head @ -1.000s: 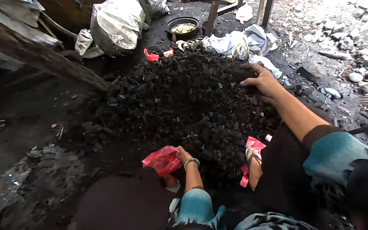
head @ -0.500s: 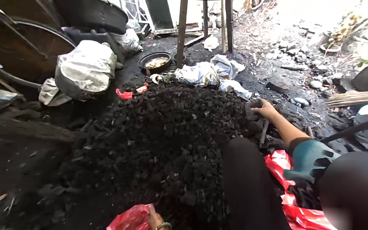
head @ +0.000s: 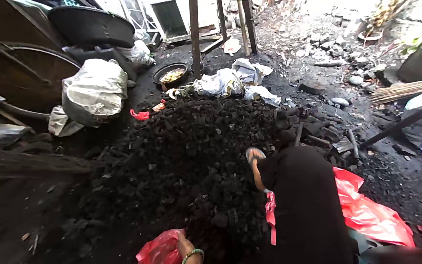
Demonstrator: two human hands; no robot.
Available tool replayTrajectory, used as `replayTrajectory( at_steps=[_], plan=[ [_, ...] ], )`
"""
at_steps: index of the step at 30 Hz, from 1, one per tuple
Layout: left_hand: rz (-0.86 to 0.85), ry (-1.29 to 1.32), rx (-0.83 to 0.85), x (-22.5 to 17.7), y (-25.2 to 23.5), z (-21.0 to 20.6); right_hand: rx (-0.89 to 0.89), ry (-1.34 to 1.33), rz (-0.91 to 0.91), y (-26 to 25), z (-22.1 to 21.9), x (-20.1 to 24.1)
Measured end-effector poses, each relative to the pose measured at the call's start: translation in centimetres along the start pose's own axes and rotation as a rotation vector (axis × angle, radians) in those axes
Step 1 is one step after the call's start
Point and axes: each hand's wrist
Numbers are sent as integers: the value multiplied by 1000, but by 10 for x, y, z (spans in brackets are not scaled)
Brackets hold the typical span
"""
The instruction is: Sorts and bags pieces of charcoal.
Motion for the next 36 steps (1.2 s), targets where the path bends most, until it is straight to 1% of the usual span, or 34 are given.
replayTrajectory(
  at_steps=[1, 2, 3, 4, 5, 7, 9, 12, 15, 17, 19, 21, 22, 23, 25, 27, 30, 31, 33, 34, 36],
  plan=[
    [4, -9, -1, 0, 3, 2, 159, -86, -223, -14, 0, 10],
    [7, -14, -2, 0, 5, 4, 229, -105, -365, -30, -5, 16],
    [10, -14, -7, 3, 3, 6, 239, -102, -462, -50, -16, 16],
    [11, -5, -11, 5, -1, 9, 211, -75, -480, -66, -29, 4],
    [5, 8, -10, 7, -5, 12, 188, -37, -434, -77, -41, -10],
    [-18, 8, 15, 8, -10, 17, 191, -35, -401, -111, -64, -57],
    [-61, -96, 39, 16, -17, 23, 186, -72, -437, -148, -90, -105],
    [-46, -231, 47, 27, -25, 32, 229, -42, -443, -168, -104, -126],
    [-30, -207, 90, 14, -5, 34, 310, 75, -416, -179, -113, -131],
    [-23, -193, 91, 10, -1, 39, 393, 198, -354, -186, -117, -130],
    [-32, -141, 82, 15, -5, 43, 457, 281, -313, -193, -119, -128],
    [-36, -107, 62, 20, -7, 48, 462, 318, -276, -190, -118, -131],
    [-25, -118, 55, 21, -10, 48, 444, 296, -263, -189, -116, -132],
    [-15, -137, 58, 22, -12, 46, 419, 209, -265, -190, -112, -131],
    [-12, -192, 66, 20, -8, 39, 341, -153, -298, -190, -112, -120],
    [-10, -240, 65, 16, -3, 33, 287, -475, -329, -193, -117, -88],
    [13, -233, 95, 6, 4, 27, 243, -764, -207, -202, -121, -39],
    [12, -198, 105, 4, 4, 26, 239, -799, -168, -202, -117, -25],
    [1, -117, 106, 2, 2, 25, 196, -769, -205, -200, -105, -6],
    [-8, -80, 101, 0, 2, 24, 168, -717, -237, -193, -94, -2],
    [-18, 6, 80, -8, 9, 20, 83, -598, -241, -171, -72, -7]
  ],
)
Point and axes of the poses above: each hand's wrist, its own y-axis away from the middle knuckle, its own z-axis out of the back of the hand, x = y × z, and after that the axes turned 3 degrees about z, right-handed
